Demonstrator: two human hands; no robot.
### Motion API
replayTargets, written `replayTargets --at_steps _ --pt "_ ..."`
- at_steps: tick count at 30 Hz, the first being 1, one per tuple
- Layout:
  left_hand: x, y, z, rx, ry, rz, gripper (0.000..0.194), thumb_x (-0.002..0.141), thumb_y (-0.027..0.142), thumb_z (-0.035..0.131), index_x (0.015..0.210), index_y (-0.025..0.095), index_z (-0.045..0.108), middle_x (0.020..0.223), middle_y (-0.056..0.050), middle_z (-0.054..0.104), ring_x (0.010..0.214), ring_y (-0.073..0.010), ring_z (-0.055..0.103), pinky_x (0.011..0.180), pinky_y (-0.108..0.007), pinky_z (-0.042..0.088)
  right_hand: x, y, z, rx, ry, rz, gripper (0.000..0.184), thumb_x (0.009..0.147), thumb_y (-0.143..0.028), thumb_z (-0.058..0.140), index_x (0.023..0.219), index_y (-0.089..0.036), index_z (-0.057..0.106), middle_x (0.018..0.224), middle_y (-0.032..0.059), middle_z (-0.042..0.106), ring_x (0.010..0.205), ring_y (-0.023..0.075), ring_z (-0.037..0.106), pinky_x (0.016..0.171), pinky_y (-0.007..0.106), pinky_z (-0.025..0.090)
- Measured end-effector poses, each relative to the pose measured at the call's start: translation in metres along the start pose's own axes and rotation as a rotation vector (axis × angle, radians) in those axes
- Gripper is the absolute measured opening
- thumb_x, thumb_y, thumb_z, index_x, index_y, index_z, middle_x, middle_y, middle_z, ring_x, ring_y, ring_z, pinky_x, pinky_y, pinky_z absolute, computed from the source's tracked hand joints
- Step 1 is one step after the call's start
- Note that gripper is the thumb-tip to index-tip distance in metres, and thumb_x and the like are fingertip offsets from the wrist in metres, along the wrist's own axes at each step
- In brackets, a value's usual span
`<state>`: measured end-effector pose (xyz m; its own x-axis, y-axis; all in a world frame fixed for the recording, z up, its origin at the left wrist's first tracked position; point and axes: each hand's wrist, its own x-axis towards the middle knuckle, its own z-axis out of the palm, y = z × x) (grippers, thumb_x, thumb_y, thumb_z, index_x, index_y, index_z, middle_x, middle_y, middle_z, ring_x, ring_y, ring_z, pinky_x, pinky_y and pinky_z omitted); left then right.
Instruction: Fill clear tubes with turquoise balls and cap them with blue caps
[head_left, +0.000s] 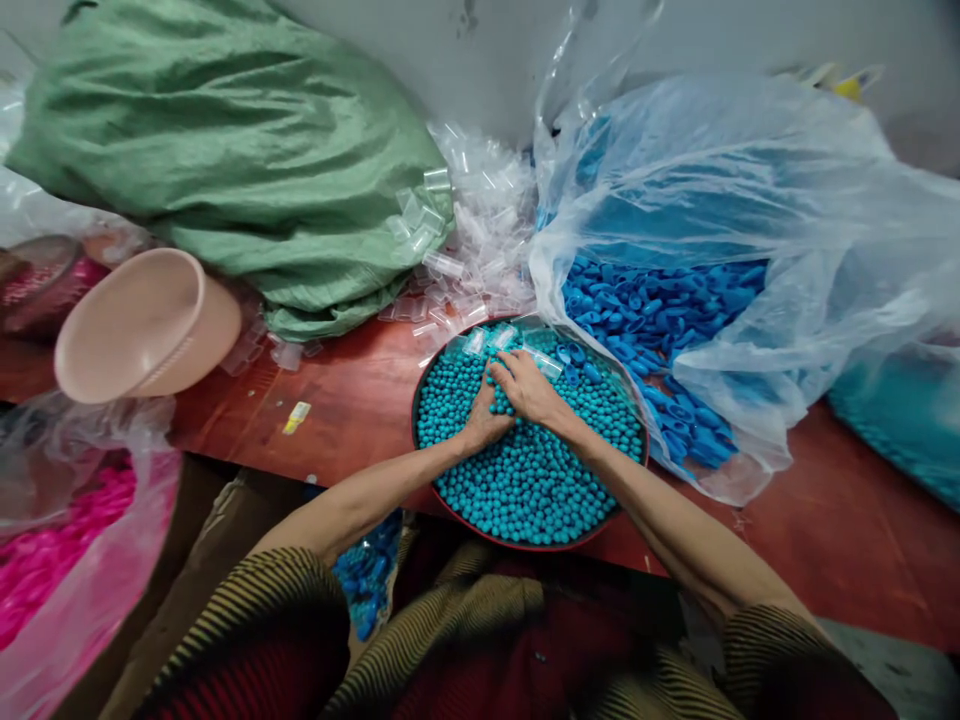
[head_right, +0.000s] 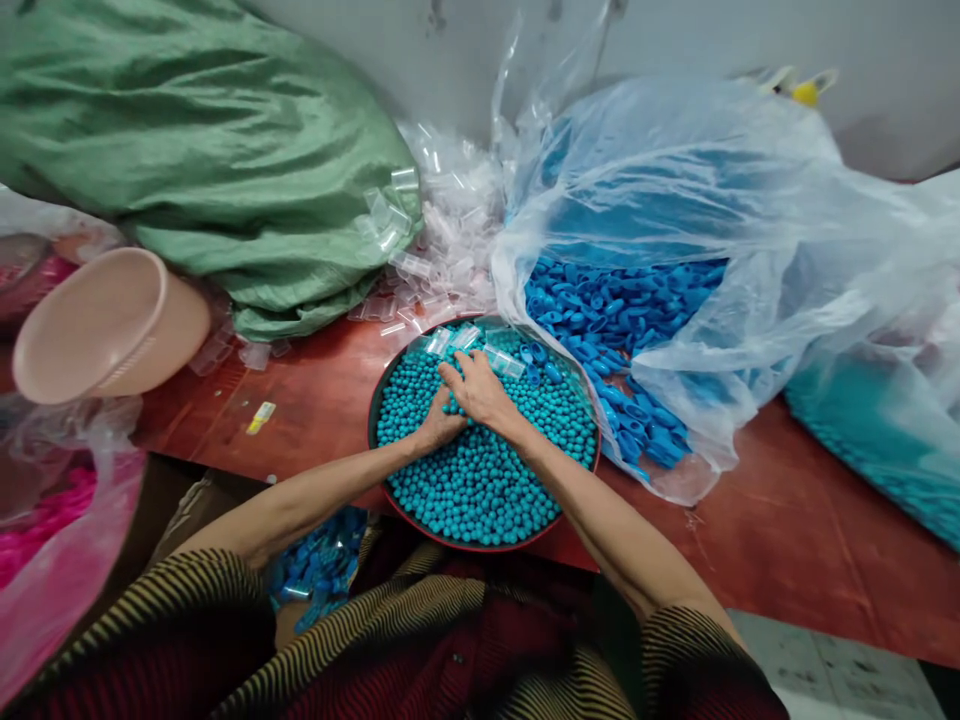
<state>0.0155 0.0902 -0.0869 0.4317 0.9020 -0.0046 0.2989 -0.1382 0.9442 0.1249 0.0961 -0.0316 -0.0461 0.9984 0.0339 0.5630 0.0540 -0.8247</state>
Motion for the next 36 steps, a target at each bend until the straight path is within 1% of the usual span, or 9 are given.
replayTargets --at_steps 3,5,9,12,18,23,27,31,36 --pt "-0.006 0.007 -0.01 -0.088 -0.03 -0.029 0.093 0.064 0.035 0.076 0.141 0.019 0.026 0.128 -0.012 0.054 0.12 -0.0258 0.052 0.104 -0.046 0.039 0.003 0.005 -0.009 0.353 -0.035 0.039 0.052 0.089 -0.058 0.035 0.095 -0.018 0.067 0.099 0.0083 0.067 0.103 0.0233 0.058 0.098 0.04 0.041" --pt "-0.01 0.01 -0.017 -0.122 -0.036 -0.029 0.103 0.063 0.037 0.077 0.144 0.019 0.015 0.134 -0.012 0.05 0.121 -0.0236 0.051 0.106 -0.043 0.038 -0.002 0.011 -0.013 0.577 0.028 0.136 0.052 0.086 -0.06 0.038 0.1 -0.019 0.066 0.104 0.0074 0.068 0.106 0.0234 0.058 0.096 0.041 0.043" --pt "-0.013 0.011 -0.025 -0.099 -0.059 -0.076 0.118 0.059 0.037 0.08 0.146 0.015 0.004 0.14 -0.016 0.042 0.128 -0.0261 0.043 0.11 -0.043 0.031 -0.024 0.03 -0.018 0.718 0.183 0.302 0.047 0.081 -0.056 0.05 0.109 -0.021 0.062 0.116 0.0088 0.065 0.115 0.0237 0.056 0.099 0.045 0.041" --pt "-0.013 0.01 -0.027 -0.069 -0.11 -0.09 0.12 0.059 0.04 0.08 0.146 0.014 0.001 0.143 -0.018 0.038 0.132 -0.0283 0.038 0.111 -0.044 0.028 -0.034 0.042 -0.016 0.677 0.201 0.326 0.047 0.076 -0.053 0.055 0.109 -0.02 0.062 0.121 0.0098 0.062 0.117 0.0253 0.054 0.1 0.048 0.04" --pt "-0.026 0.018 -0.026 0.222 -0.015 -0.062 0.116 0.057 0.037 0.08 0.144 0.012 0.008 0.15 -0.023 0.018 0.139 -0.0337 0.022 0.114 -0.048 0.022 -0.028 0.038 -0.006 0.587 0.171 0.176 0.047 0.077 -0.051 0.054 0.112 -0.022 0.062 0.126 0.0078 0.06 0.121 0.0245 0.051 0.101 0.047 0.04" --pt "-0.051 0.03 -0.032 0.445 0.152 -0.031 0.072 0.073 0.025 0.066 0.135 0.016 0.029 0.136 -0.015 0.039 0.13 -0.029 0.036 0.109 -0.048 0.03 -0.044 0.029 -0.024 0.352 0.217 0.106 0.034 0.082 -0.04 0.05 0.104 -0.02 0.064 0.107 0.0072 0.068 0.1 0.0221 0.061 0.091 0.041 0.046" --pt "-0.063 0.032 -0.034 0.535 0.14 -0.014 0.029 0.08 0.023 0.058 0.108 0.018 0.05 0.105 -0.008 0.057 0.103 -0.0234 0.054 0.093 -0.04 0.044 -0.068 0.026 -0.032 -0.054 0.129 0.043 0.023 0.084 -0.031 0.05 0.096 -0.018 0.065 0.096 0.0076 0.067 0.087 0.0205 0.06 0.084 0.037 0.046" --pt "-0.064 0.034 -0.027 0.59 0.037 -0.022 0.023 0.082 0.026 0.057 0.104 0.02 0.054 0.101 -0.006 0.061 0.094 -0.0214 0.058 0.085 -0.036 0.047 -0.078 0.021 -0.017 -0.278 -0.005 -0.046 0.017 0.086 -0.023 0.05 0.094 -0.02 0.064 0.092 0.0066 0.065 0.086 0.0187 0.059 0.08 0.032 0.045" --pt "-0.057 0.039 -0.023 0.646 0.001 -0.038 0.018 0.085 0.024 0.053 0.102 0.021 0.057 0.098 -0.005 0.065 0.093 -0.0216 0.06 0.084 -0.033 0.046 -0.076 0.011 -0.003 -0.19 -0.067 -0.143 0.02 0.088 -0.02 0.046 0.09 -0.019 0.066 0.087 0.0058 0.066 0.082 0.0171 0.06 0.077 0.029 0.046"
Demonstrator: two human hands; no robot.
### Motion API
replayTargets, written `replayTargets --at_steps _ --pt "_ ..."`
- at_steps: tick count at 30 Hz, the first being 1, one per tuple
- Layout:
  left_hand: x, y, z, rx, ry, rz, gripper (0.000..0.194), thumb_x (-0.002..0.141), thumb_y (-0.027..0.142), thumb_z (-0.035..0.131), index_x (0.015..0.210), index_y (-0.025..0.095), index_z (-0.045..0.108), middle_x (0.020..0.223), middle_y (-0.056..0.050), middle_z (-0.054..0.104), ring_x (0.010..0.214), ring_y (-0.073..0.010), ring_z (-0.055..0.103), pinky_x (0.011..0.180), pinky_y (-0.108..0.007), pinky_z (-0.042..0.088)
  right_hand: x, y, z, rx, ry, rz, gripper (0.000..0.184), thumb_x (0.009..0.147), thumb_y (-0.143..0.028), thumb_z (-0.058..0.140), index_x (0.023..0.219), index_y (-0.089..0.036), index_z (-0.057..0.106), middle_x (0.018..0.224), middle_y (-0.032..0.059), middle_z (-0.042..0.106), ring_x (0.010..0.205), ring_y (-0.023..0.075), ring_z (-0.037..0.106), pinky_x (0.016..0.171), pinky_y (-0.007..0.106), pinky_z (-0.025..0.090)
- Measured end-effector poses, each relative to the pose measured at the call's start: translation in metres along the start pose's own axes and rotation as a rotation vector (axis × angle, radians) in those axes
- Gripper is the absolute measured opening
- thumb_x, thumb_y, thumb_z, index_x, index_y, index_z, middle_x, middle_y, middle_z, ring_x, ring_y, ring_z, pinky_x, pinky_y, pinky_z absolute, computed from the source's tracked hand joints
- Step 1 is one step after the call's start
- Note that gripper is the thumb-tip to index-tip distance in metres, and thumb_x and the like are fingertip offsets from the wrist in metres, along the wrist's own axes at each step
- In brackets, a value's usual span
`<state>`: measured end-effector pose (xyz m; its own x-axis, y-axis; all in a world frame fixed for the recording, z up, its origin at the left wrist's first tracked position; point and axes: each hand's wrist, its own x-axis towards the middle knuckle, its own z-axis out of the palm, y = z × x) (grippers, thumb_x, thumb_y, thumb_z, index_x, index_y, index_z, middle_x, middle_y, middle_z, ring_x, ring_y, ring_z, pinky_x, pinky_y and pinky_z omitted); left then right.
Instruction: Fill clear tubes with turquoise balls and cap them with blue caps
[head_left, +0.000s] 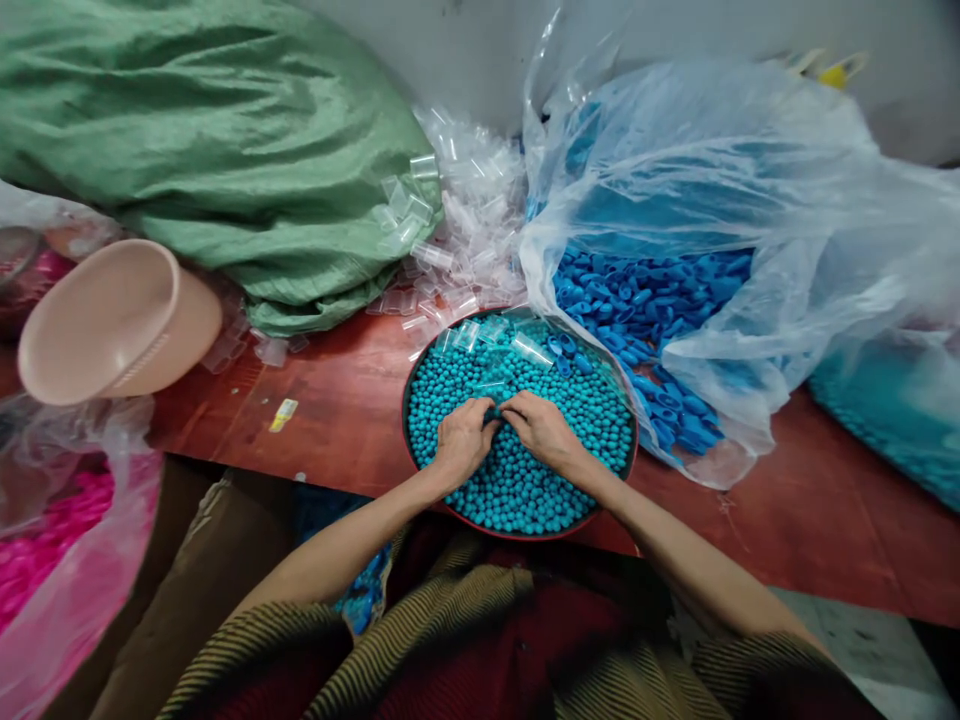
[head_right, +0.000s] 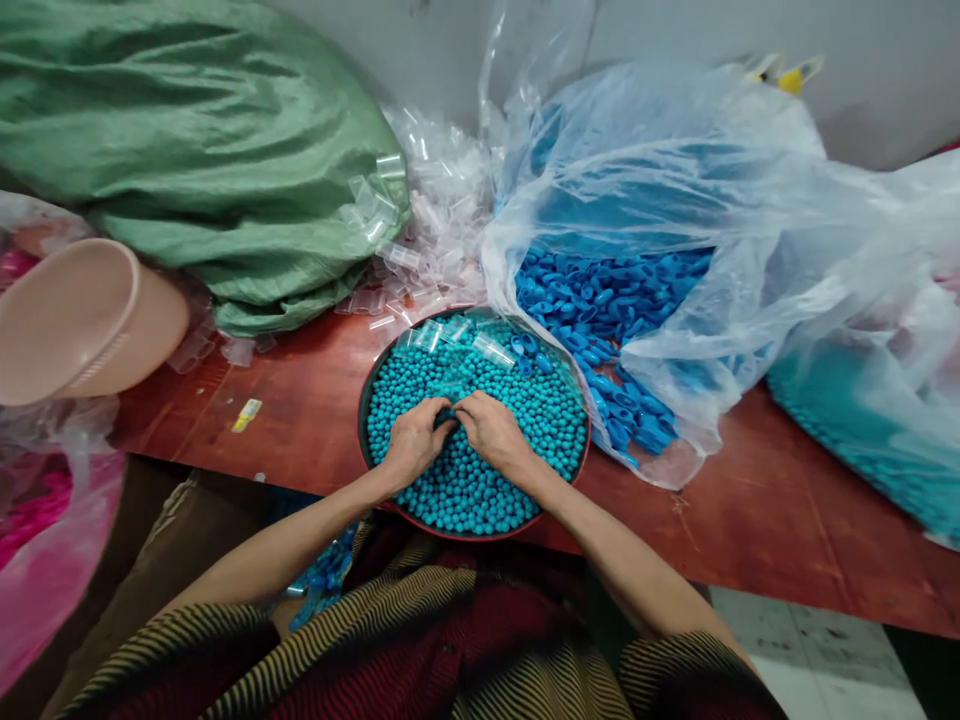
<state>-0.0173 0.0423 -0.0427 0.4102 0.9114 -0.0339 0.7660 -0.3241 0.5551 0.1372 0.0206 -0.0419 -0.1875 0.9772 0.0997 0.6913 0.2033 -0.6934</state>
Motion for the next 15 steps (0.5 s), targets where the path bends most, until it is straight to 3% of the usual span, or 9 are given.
replayTargets --at_steps 4,7,10,15 --pt "0.005 -0.001 -0.003 -0.13 0.008 -0.018 0.016 0.084 0.022 0.05 0.098 0.02 0.057 0.094 -0.005 0.065 0.087 -0.0206 0.061 0.082 -0.033 0.046 0.01 0.008 -0.019 0.034 0.02 -0.002 0.022 0.089 -0.021 0.045 0.096 -0.021 0.066 0.094 0.0048 0.069 0.088 0.0172 0.063 0.081 0.029 0.046" --pt "0.005 -0.002 -0.004 -0.226 -0.021 -0.057 0.017 0.083 0.025 0.05 0.098 0.02 0.055 0.086 -0.003 0.063 0.079 -0.0193 0.06 0.077 -0.033 0.046 0.024 0.024 -0.039 -0.302 0.132 0.2 0.025 0.09 -0.024 0.045 0.106 -0.019 0.062 0.103 0.0095 0.068 0.094 0.0216 0.062 0.08 0.031 0.045" --pt "0.006 -0.005 -0.003 -0.335 -0.045 -0.054 0.017 0.081 0.027 0.051 0.097 0.02 0.054 0.081 0.0 0.06 0.077 -0.0171 0.057 0.076 -0.03 0.044 0.033 0.038 -0.048 -0.65 0.053 0.364 0.025 0.089 -0.024 0.045 0.109 -0.014 0.057 0.103 0.0151 0.064 0.086 0.0237 0.062 0.068 0.03 0.043" --pt "0.012 -0.015 0.0 -0.663 -0.128 -0.109 0.017 0.079 0.026 0.052 0.094 0.018 0.053 0.075 0.003 0.053 0.071 -0.0124 0.051 0.07 -0.025 0.043 0.012 0.041 -0.043 -0.795 -0.039 0.319 0.025 0.09 -0.017 0.036 0.107 -0.015 0.054 0.1 0.0128 0.063 0.078 0.0213 0.059 0.059 0.029 0.035"
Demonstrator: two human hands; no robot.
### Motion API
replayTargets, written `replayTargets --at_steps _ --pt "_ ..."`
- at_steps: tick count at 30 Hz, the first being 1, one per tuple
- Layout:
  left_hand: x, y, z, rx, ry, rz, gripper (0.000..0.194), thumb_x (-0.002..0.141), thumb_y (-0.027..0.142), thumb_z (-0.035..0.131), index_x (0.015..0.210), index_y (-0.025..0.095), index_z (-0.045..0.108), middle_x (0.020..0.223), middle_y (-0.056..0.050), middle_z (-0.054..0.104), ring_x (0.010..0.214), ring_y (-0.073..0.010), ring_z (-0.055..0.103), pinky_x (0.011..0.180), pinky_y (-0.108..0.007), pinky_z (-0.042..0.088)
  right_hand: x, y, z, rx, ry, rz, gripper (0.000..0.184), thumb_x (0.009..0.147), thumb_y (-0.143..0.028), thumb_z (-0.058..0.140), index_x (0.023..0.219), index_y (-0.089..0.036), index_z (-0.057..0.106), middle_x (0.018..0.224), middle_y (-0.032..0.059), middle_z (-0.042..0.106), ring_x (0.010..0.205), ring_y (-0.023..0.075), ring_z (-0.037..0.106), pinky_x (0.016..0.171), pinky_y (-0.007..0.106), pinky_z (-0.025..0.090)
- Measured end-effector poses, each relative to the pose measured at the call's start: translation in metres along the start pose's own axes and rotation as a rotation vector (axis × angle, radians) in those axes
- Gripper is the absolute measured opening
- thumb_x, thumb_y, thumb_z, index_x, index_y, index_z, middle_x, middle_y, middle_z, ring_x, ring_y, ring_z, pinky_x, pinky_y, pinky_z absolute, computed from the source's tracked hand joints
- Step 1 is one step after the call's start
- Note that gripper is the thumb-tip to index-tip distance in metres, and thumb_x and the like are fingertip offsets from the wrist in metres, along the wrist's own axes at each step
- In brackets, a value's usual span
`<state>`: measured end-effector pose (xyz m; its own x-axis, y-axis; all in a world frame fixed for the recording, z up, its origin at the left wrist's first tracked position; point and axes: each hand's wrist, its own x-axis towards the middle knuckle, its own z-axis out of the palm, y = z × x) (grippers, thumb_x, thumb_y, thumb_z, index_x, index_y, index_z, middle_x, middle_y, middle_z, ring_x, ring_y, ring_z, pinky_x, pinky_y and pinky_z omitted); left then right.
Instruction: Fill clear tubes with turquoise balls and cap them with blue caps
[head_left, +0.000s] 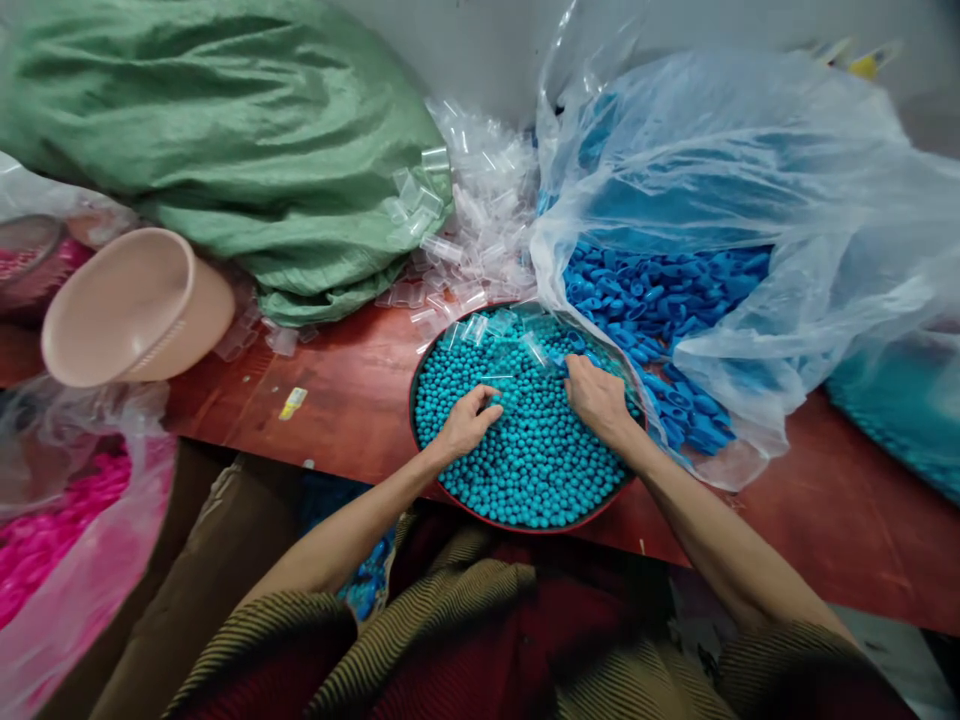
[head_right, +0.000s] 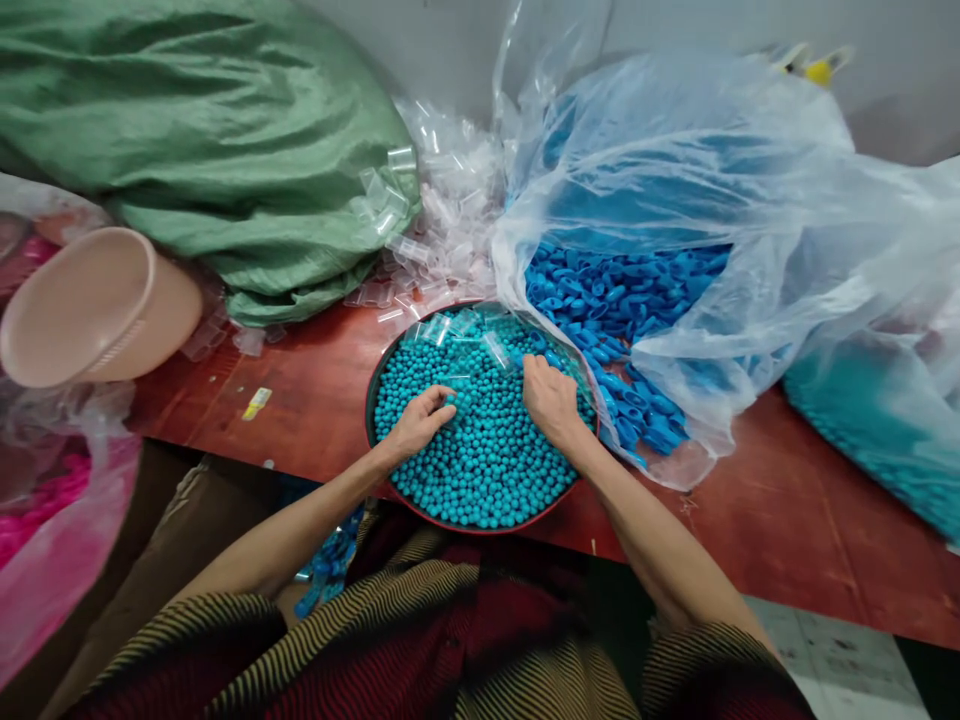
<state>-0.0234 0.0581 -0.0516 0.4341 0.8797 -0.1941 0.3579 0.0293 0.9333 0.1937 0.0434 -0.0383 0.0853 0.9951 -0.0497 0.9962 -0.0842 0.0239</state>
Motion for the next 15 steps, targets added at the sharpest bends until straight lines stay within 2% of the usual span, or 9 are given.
replayTargets --at_steps 3,6,10,15 --pt "0.002 0.0 -0.002 -0.197 -0.041 -0.103 0.019 0.078 0.029 0.054 0.094 0.018 0.052 0.072 0.004 0.05 0.065 -0.0093 0.048 0.061 -0.021 0.04 -0.018 0.004 0.0 -0.051 0.019 -0.085 0.028 0.09 -0.018 0.038 0.112 -0.016 0.054 0.096 0.0121 0.063 0.084 0.0243 0.057 0.064 0.031 0.034" --pt "0.002 0.003 -0.002 -0.313 -0.056 -0.148 0.025 0.074 0.03 0.06 0.094 0.018 0.052 0.074 0.004 0.051 0.065 -0.0079 0.048 0.058 -0.019 0.038 -0.023 0.004 -0.002 -0.045 0.003 -0.148 0.027 0.09 -0.028 0.044 0.111 -0.017 0.056 0.096 0.0119 0.064 0.088 0.0259 0.056 0.067 0.032 0.034" --pt "0.002 0.004 -0.002 -0.329 -0.058 -0.149 0.03 0.066 0.029 0.067 0.088 0.016 0.052 0.077 0.004 0.056 0.066 -0.0074 0.05 0.057 -0.018 0.038 -0.013 -0.006 0.002 0.016 -0.036 -0.014 0.031 0.091 -0.041 0.043 0.102 -0.016 0.06 0.095 0.0121 0.067 0.085 0.025 0.059 0.064 0.031 0.035" --pt "-0.002 0.009 -0.004 -0.273 -0.159 -0.244 0.026 0.073 0.033 0.059 0.09 0.017 0.048 0.074 0.0 0.063 0.05 -0.0078 0.051 0.043 -0.018 0.032 -0.013 -0.005 0.006 0.018 -0.027 0.087 0.024 0.09 -0.033 0.045 0.088 -0.015 0.062 0.09 0.0129 0.068 0.082 0.0239 0.061 0.063 0.03 0.036"
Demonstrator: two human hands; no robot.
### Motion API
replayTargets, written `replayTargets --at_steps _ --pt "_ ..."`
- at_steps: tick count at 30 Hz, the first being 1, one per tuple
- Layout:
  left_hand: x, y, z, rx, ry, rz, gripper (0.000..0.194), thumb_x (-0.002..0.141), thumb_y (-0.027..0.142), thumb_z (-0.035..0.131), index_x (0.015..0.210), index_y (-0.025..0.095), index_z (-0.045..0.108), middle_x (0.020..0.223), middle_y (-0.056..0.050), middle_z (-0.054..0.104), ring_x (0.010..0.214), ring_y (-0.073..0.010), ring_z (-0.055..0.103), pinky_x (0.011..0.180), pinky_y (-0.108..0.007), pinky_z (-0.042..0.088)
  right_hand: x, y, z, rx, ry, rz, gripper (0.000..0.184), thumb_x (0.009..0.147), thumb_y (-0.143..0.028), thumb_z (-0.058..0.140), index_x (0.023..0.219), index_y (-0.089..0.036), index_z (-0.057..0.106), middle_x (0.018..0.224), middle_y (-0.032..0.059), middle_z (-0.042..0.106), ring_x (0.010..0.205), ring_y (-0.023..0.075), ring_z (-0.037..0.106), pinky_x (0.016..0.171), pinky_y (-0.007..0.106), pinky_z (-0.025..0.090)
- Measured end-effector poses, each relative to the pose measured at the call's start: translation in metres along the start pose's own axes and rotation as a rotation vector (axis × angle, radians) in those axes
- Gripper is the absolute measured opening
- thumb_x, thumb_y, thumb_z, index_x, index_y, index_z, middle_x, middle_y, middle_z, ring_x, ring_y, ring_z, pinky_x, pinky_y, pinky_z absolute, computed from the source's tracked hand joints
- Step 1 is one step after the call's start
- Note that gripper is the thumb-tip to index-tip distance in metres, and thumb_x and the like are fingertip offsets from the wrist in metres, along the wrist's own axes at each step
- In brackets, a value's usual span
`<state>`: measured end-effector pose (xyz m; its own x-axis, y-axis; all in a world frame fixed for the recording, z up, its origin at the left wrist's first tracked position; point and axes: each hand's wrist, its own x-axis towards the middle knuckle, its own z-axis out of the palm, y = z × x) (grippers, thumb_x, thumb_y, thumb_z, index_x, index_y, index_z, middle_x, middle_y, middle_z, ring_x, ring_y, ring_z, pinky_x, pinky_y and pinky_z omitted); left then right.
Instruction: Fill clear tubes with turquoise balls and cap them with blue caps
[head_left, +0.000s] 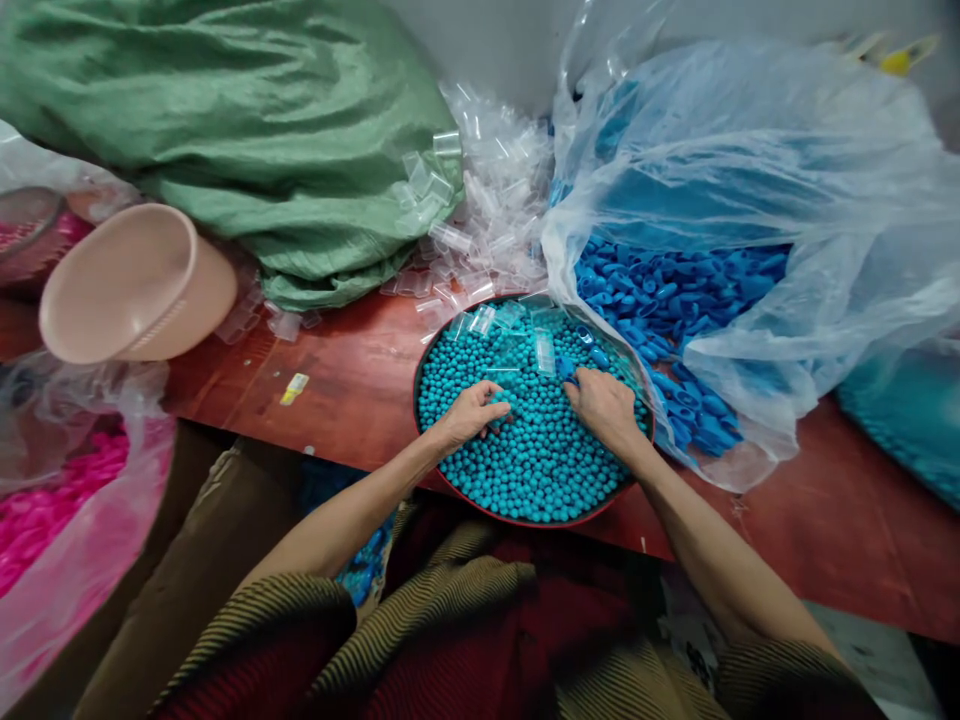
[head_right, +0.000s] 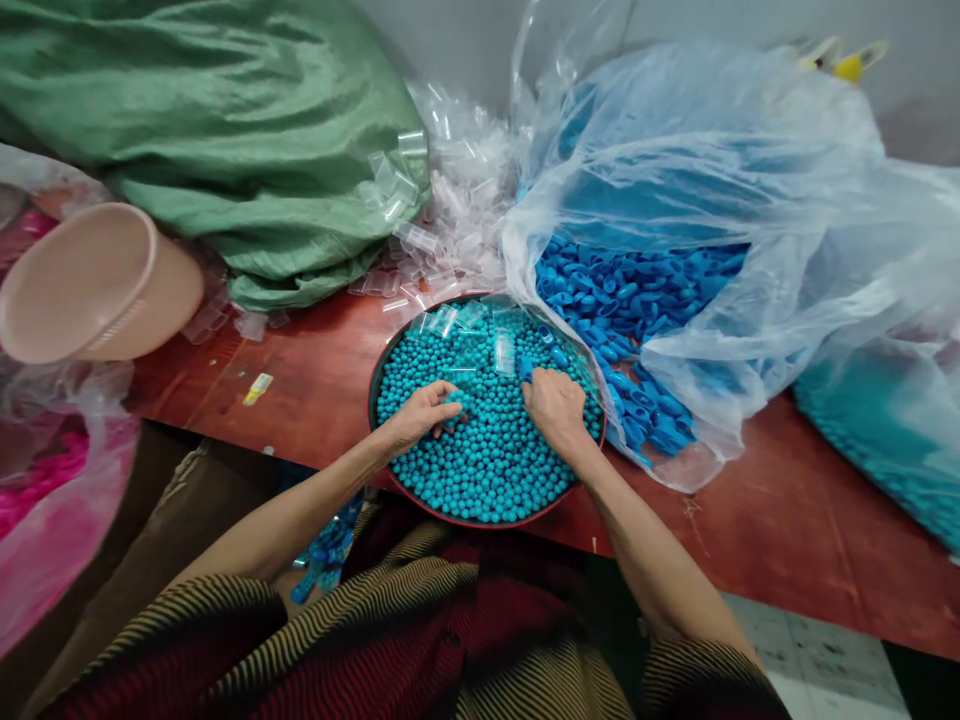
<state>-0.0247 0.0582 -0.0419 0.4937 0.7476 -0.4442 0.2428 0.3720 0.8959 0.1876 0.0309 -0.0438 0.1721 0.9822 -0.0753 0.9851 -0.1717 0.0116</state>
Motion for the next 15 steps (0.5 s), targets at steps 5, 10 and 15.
replayTargets --at_steps 5,10,15 --pt "-0.004 0.005 0.003 0.053 0.005 -0.019 0.027 0.073 0.026 0.059 0.097 0.017 0.049 0.074 0.002 0.062 0.047 -0.0074 0.053 0.042 -0.018 0.034 -0.017 0.005 -0.015 0.041 0.055 -0.03 0.022 0.09 -0.02 0.037 0.093 -0.011 0.057 0.082 0.0137 0.066 0.077 0.0239 0.061 0.063 0.03 0.037" --pt "-0.001 0.004 0.005 0.063 0.002 0.063 0.023 0.073 0.025 0.057 0.093 0.016 0.05 0.07 0.006 0.054 0.045 -0.0048 0.047 0.044 -0.018 0.035 -0.029 -0.023 -0.028 0.228 -0.002 -0.295 0.029 0.094 -0.021 0.033 0.116 -0.016 0.051 0.097 0.0094 0.066 0.087 0.0202 0.061 0.067 0.026 0.04" --pt "-0.002 0.0 0.001 0.076 0.016 0.118 0.019 0.074 0.023 0.054 0.091 0.016 0.049 0.069 0.006 0.05 0.047 -0.0056 0.045 0.046 -0.02 0.036 -0.036 -0.027 -0.026 0.201 -0.146 -0.389 0.035 0.095 -0.031 0.034 0.121 -0.019 0.053 0.1 0.009 0.066 0.087 0.021 0.063 0.067 0.028 0.043"
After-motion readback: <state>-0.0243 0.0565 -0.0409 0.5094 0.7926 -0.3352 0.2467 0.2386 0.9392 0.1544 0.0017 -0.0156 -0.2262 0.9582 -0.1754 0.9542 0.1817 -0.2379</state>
